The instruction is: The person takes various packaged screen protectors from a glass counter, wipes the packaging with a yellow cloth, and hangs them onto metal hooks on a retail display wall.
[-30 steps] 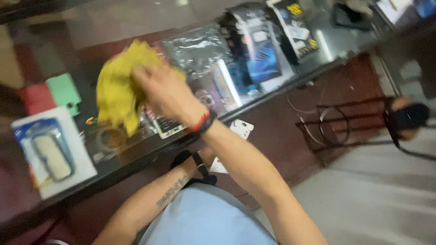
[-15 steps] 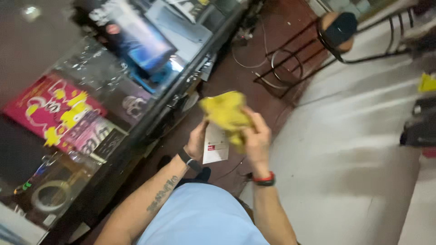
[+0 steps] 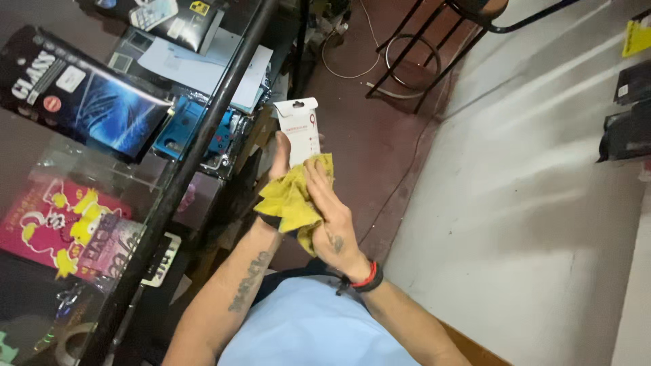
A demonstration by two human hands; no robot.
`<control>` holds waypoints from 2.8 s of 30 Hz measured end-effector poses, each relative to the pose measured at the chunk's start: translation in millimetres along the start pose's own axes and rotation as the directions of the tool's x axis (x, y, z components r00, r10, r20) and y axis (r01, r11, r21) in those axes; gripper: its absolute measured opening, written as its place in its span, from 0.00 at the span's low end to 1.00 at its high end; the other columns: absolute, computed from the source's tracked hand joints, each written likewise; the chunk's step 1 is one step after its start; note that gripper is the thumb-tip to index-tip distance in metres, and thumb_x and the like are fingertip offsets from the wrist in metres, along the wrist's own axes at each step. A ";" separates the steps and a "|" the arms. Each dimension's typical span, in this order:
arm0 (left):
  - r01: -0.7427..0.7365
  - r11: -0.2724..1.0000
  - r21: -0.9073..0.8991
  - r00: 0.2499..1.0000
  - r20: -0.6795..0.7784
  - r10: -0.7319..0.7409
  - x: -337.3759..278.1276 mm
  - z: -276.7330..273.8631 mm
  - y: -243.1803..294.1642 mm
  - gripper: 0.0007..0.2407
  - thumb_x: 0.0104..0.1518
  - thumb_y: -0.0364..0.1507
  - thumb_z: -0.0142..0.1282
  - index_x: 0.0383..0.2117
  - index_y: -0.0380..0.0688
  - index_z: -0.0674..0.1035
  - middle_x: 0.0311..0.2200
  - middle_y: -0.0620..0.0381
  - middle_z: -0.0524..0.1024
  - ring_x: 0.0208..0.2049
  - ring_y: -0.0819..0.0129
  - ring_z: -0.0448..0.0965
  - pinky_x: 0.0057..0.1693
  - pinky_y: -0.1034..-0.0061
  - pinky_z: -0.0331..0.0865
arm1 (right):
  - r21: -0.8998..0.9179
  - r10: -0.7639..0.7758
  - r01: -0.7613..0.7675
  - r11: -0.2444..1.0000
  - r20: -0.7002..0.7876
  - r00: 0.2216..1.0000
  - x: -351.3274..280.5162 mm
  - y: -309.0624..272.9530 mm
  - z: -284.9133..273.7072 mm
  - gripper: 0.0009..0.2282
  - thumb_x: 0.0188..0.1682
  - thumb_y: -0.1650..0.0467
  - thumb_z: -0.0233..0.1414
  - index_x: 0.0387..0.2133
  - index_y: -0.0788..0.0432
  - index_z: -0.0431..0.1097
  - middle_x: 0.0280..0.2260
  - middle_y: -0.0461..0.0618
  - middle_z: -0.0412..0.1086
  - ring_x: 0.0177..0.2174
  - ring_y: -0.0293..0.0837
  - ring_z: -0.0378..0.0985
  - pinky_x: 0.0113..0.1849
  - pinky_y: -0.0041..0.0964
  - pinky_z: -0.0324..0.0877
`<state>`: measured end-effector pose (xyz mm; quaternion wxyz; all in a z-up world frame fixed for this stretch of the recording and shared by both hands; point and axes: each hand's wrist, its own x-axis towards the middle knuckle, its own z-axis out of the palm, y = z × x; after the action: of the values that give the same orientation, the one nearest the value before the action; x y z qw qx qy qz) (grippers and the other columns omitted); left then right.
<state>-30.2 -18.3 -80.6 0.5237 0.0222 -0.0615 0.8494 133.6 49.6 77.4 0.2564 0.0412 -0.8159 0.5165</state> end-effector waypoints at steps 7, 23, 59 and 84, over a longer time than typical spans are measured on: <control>0.010 0.919 0.393 0.919 -0.365 0.147 -9.6 9.2 -30.3 0.43 0.75 0.70 0.53 0.87 0.56 0.76 0.76 0.46 0.81 0.70 0.52 0.86 0.78 0.51 0.78 | -0.076 -0.056 0.048 0.996 -0.103 0.993 33.2 59.5 -7.2 0.49 0.71 0.37 0.24 0.90 0.58 0.64 0.88 0.68 0.61 0.87 0.75 0.55 0.85 0.75 0.50; 0.016 0.509 0.861 0.601 -0.415 0.683 26.5 6.8 19.7 0.40 0.75 0.74 0.43 0.94 0.87 0.64 0.61 0.61 0.84 0.53 0.64 0.83 0.63 0.68 0.70 | 0.382 0.377 -0.347 0.856 -0.003 0.926 -11.1 34.7 8.5 0.22 0.67 0.76 0.52 0.72 0.65 0.82 0.65 0.64 0.83 0.65 0.62 0.87 0.70 0.71 0.78; -0.199 0.913 0.355 0.896 -0.312 0.317 -31.6 101.5 -72.9 0.32 0.81 0.53 0.60 0.81 0.43 0.79 0.78 0.46 0.82 0.74 0.55 0.85 0.80 0.57 0.79 | 0.213 -0.048 0.087 0.973 -0.184 0.982 49.1 31.4 -1.2 0.39 0.77 0.40 0.37 0.90 0.49 0.68 0.86 0.62 0.68 0.84 0.66 0.66 0.83 0.72 0.63; -0.279 0.753 0.596 0.765 -0.336 0.549 -29.4 109.4 -49.2 0.42 0.71 0.61 0.58 0.79 0.36 0.76 0.77 0.39 0.81 0.72 0.52 0.87 0.74 0.52 0.85 | 0.085 0.156 -0.152 0.985 -0.039 0.987 -15.2 16.1 8.1 0.26 0.80 0.62 0.43 0.86 0.60 0.69 0.79 0.74 0.74 0.76 0.77 0.75 0.75 0.80 0.69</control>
<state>24.0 -36.5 28.9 0.2865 -0.0708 0.2981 0.9078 138.3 47.0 54.5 0.2324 -0.0234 -0.7888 0.5686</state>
